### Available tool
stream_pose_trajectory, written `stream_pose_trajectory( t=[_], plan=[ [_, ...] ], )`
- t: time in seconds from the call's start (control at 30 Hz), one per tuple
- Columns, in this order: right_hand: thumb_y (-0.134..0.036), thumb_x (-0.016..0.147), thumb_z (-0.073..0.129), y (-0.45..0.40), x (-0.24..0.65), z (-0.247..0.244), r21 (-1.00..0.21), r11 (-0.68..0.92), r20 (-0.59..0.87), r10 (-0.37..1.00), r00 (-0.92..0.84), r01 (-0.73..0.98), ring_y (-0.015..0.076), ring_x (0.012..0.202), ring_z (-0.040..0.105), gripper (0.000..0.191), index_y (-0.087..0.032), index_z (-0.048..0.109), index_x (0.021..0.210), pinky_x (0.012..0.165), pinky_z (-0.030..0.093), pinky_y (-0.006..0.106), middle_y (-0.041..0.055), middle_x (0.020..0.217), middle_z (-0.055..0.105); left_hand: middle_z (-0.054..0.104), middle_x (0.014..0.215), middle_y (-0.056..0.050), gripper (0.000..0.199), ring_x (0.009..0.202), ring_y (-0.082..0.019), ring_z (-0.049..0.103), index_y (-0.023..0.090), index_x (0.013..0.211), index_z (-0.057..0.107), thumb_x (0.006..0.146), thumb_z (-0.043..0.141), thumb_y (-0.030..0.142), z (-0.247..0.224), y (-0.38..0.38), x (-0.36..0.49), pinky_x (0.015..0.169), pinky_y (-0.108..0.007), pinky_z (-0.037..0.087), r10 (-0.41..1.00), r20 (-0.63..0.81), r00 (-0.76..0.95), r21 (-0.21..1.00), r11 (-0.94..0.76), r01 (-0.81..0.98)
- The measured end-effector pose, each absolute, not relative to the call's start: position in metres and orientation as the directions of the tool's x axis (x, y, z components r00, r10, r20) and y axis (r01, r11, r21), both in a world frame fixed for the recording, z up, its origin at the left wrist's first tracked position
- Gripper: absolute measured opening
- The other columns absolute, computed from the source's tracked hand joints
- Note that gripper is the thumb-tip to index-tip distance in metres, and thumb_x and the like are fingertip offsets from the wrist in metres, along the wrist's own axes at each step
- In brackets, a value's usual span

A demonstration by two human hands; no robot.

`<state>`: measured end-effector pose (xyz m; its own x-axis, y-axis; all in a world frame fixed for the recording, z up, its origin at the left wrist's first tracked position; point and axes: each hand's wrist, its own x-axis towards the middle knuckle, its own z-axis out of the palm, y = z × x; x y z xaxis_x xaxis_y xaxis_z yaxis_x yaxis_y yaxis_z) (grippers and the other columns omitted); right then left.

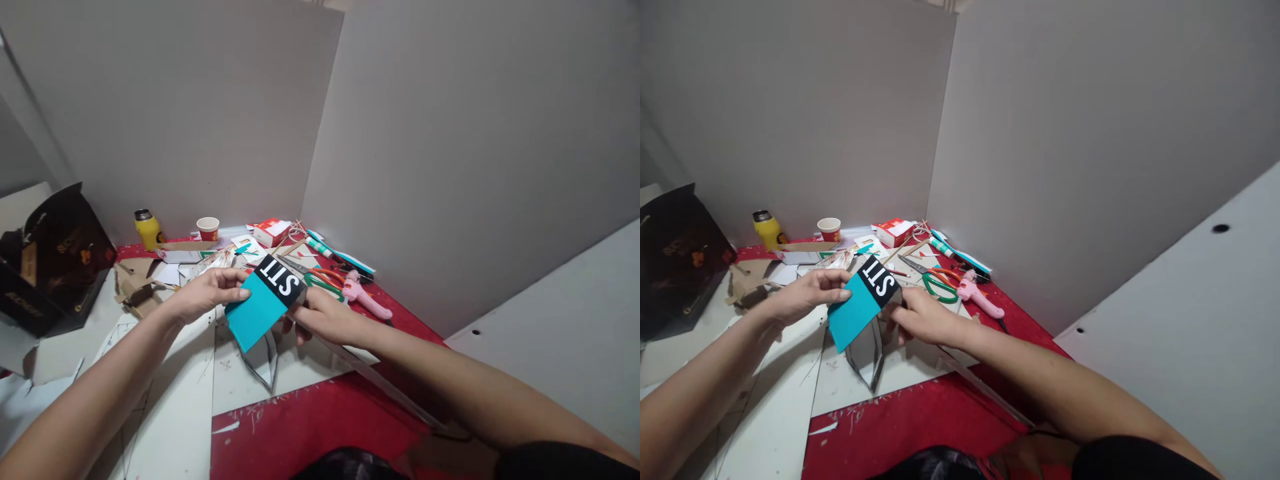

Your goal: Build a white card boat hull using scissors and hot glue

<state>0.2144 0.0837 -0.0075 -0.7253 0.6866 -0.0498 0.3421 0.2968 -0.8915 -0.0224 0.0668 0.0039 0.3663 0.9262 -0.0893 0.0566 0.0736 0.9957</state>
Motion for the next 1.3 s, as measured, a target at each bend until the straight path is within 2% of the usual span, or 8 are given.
stream_pose_trajectory(
  t=[0.1,0.27,0.43,0.67,0.8,0.93,1.03,1.3],
  plan=[
    [-0.015,0.083,0.046,0.081,0.211,-0.013,-0.898,0.245,-0.099,0.696,-0.711,0.365,0.0108,0.047,0.062,0.007,-0.018,0.053,0.081,0.042,0.046,0.019,0.0019,0.071,0.069,0.071,0.081,-0.003,0.023,0.07,-0.014,0.062,0.017,0.094,0.072,0.073,0.075,0.026,0.003,0.074,-0.03,0.066,-0.025,0.046,0.89,-0.132,0.437,0.99,0.1,0.095],
    [-0.005,0.076,0.046,0.072,0.205,-0.014,-0.914,0.22,-0.09,0.709,-0.699,0.34,0.0104,0.047,0.062,0.015,-0.019,0.049,0.082,0.044,0.05,0.02,-0.0014,0.072,0.065,0.065,0.073,0.001,0.018,0.062,-0.01,0.056,0.015,0.088,0.068,0.072,0.074,0.021,-0.001,0.077,-0.032,0.06,-0.022,0.044,0.866,-0.127,0.483,0.99,0.082,0.113],
    [-0.007,0.075,0.046,0.064,0.202,-0.018,-0.937,0.229,-0.031,0.697,-0.716,0.263,0.0115,0.05,0.063,0.015,-0.019,0.051,0.083,0.046,0.051,0.022,-0.0029,0.071,0.062,0.062,0.074,0.002,0.017,0.064,-0.01,0.054,0.015,0.085,0.064,0.068,0.069,0.015,-0.01,0.075,-0.019,0.062,-0.022,0.044,0.89,-0.061,0.453,0.997,0.029,0.077],
    [-0.011,0.077,0.046,0.057,0.197,-0.028,-0.963,0.12,-0.1,0.67,-0.736,0.241,0.0119,0.049,0.062,0.013,-0.02,0.05,0.086,0.047,0.052,0.025,-0.0022,0.073,0.063,0.057,0.064,0.003,0.01,0.056,-0.009,0.047,0.014,0.072,0.062,0.063,0.058,0.012,-0.02,0.071,-0.006,0.054,-0.022,0.039,0.898,-0.05,0.438,0.998,0.024,0.064],
    [-0.011,0.077,0.045,0.057,0.194,-0.032,-0.96,0.131,-0.098,0.672,-0.734,0.247,0.0139,0.048,0.063,0.015,-0.02,0.049,0.088,0.045,0.05,0.025,-0.0023,0.07,0.063,0.054,0.06,0.003,0.01,0.054,-0.009,0.044,0.014,0.068,0.063,0.062,0.055,0.014,-0.02,0.072,-0.008,0.054,-0.022,0.037,0.9,-0.065,0.431,0.997,0.044,0.058],
    [-0.007,0.073,0.042,0.058,0.194,-0.036,-0.933,0.203,-0.083,0.682,-0.727,0.297,0.0152,0.048,0.064,0.016,-0.021,0.047,0.08,0.043,0.05,0.025,-0.0023,0.066,0.063,0.052,0.058,0.003,0.007,0.053,-0.009,0.042,0.014,0.065,0.062,0.064,0.056,0.018,-0.019,0.073,-0.011,0.052,-0.021,0.034,0.918,-0.067,0.391,0.997,0.052,0.049],
    [-0.006,0.071,0.042,0.057,0.194,-0.037,-0.92,0.228,-0.078,0.693,-0.717,0.32,0.0155,0.048,0.064,0.019,-0.021,0.046,0.082,0.044,0.051,0.026,-0.0031,0.065,0.063,0.054,0.058,0.003,0.017,0.052,-0.01,0.043,0.014,0.065,0.064,0.072,0.063,0.03,-0.017,0.071,-0.012,0.05,-0.022,0.032,0.926,-0.069,0.37,0.997,0.048,0.064],
    [-0.008,0.072,0.042,0.054,0.189,-0.034,-0.945,0.026,-0.227,0.665,-0.712,0.326,0.0135,0.044,0.061,0.021,-0.022,0.042,0.087,0.042,0.049,0.024,-0.0056,0.06,0.062,0.062,0.059,0.002,0.034,0.052,-0.01,0.051,0.014,0.063,0.066,0.071,0.073,0.047,-0.021,0.07,-0.007,0.054,-0.023,0.038,0.955,-0.08,0.286,0.996,0.066,0.061]
  ],
)
